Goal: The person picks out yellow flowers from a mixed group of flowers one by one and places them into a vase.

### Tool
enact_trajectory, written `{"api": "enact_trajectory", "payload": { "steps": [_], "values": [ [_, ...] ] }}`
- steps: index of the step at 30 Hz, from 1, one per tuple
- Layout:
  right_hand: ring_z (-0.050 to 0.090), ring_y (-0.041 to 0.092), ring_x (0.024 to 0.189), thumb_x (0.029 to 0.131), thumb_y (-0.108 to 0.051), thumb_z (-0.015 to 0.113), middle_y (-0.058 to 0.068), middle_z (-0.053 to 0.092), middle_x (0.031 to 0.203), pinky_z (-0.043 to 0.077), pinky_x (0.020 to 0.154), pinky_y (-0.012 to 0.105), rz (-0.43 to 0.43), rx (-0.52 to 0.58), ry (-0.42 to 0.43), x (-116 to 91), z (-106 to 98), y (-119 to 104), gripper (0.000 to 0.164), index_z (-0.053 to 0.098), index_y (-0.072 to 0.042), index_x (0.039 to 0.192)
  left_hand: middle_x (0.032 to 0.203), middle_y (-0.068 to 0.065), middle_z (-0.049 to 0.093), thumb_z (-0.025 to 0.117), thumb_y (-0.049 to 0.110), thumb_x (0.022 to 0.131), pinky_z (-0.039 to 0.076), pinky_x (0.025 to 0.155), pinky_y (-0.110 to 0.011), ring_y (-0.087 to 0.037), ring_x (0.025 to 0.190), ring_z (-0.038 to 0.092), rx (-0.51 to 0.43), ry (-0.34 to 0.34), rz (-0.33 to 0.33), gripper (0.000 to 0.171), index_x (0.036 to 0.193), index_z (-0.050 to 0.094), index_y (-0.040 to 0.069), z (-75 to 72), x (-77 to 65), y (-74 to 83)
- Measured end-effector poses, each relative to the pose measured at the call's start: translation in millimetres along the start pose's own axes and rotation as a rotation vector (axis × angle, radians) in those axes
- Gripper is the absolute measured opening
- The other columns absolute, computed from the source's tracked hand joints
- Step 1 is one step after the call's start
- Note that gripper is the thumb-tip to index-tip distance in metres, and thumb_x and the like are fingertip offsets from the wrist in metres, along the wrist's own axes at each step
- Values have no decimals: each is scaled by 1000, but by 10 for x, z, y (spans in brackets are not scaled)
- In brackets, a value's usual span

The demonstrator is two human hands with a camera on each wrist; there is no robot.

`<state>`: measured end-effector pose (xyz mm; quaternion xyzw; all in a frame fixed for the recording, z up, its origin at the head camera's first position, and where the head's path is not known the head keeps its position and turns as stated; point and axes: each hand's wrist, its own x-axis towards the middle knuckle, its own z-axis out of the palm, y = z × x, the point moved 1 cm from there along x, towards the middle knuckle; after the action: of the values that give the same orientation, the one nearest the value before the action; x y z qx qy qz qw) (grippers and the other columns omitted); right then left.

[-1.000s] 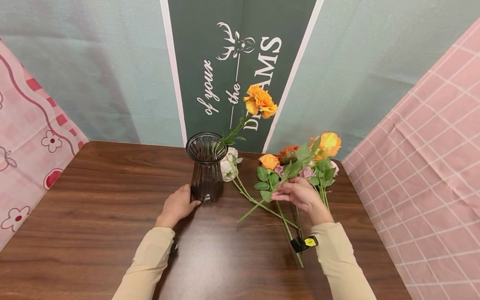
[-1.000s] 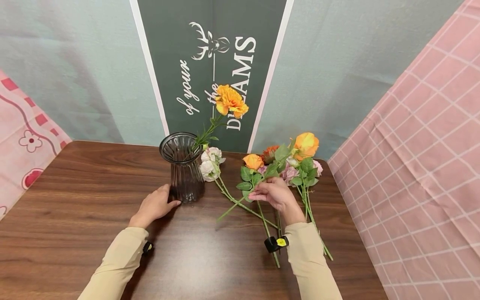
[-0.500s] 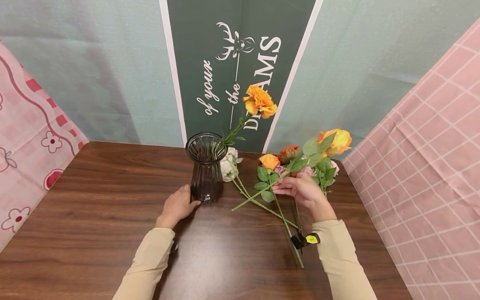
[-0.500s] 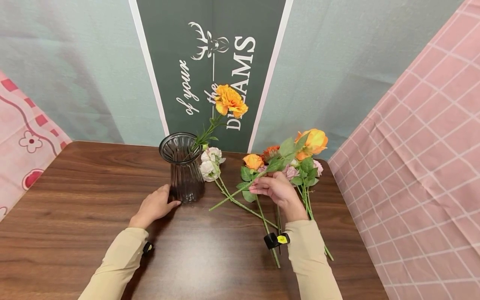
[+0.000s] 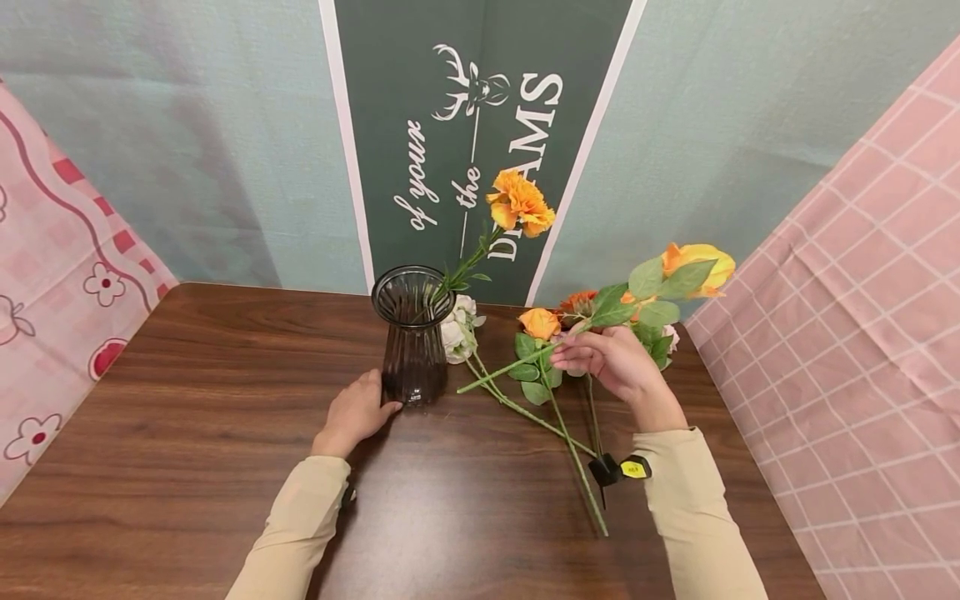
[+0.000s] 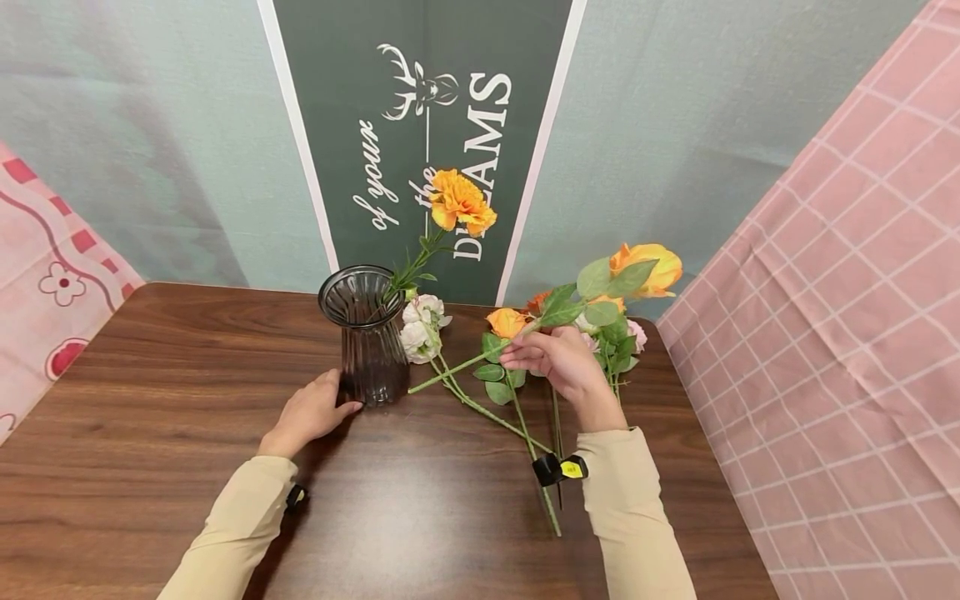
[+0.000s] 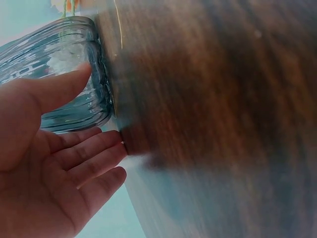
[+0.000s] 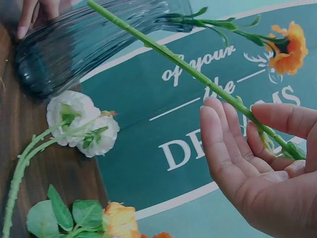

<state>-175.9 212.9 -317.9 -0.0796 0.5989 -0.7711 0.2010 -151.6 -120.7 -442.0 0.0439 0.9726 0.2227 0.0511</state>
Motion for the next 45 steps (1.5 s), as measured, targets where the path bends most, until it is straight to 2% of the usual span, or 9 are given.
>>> {"api": "enact_trajectory", "payload": {
  "steps": [6, 18, 31, 36, 45],
  "values": [
    [67, 23, 79, 93, 7, 35, 16, 67, 80, 51, 78, 36, -20, -9, -2, 0, 34, -105, 32, 65, 3, 84, 114, -27, 53, 66, 29, 83, 45, 76, -53, -44, 97, 54, -2, -1, -6, 57, 119, 45, -11, -1, -1, 1],
    [66, 26, 78, 93, 7, 37, 18, 67, 81, 51, 77, 37, -125, 35, -64, 74, 144, -292, 29, 64, 4, 83, 112, -27, 54, 67, 29, 83, 45, 77, -52, -43, 96, 55, 7, 6, -3, 56, 118, 45, -11, 6, 5, 1],
    [66, 26, 77, 93, 7, 36, 18, 67, 82, 52, 76, 36, -195, 85, -69, 131, 295, -454, 26, 60, 3, 84, 110, -27, 55, 67, 28, 83, 44, 78, -52, -42, 97, 55, 5, 12, 2, 56, 117, 45, -11, 12, 9, -7],
    [66, 27, 76, 93, 6, 39, 18, 66, 80, 51, 76, 37, -200, 97, -48, 166, 354, -486, 23, 60, 3, 84, 112, -27, 54, 66, 28, 84, 44, 79, -52, -42, 98, 54, 6, 6, 2, 57, 119, 44, -11, 9, 13, -4],
    [66, 26, 74, 93, 2, 45, 17, 66, 79, 52, 76, 36, -163, 20, 46, 235, 457, -539, 14, 56, 3, 85, 113, -27, 54, 66, 28, 84, 44, 79, -52, -43, 98, 54, 6, 3, -1, 58, 119, 44, -12, 8, 10, -7]
  ]
}}
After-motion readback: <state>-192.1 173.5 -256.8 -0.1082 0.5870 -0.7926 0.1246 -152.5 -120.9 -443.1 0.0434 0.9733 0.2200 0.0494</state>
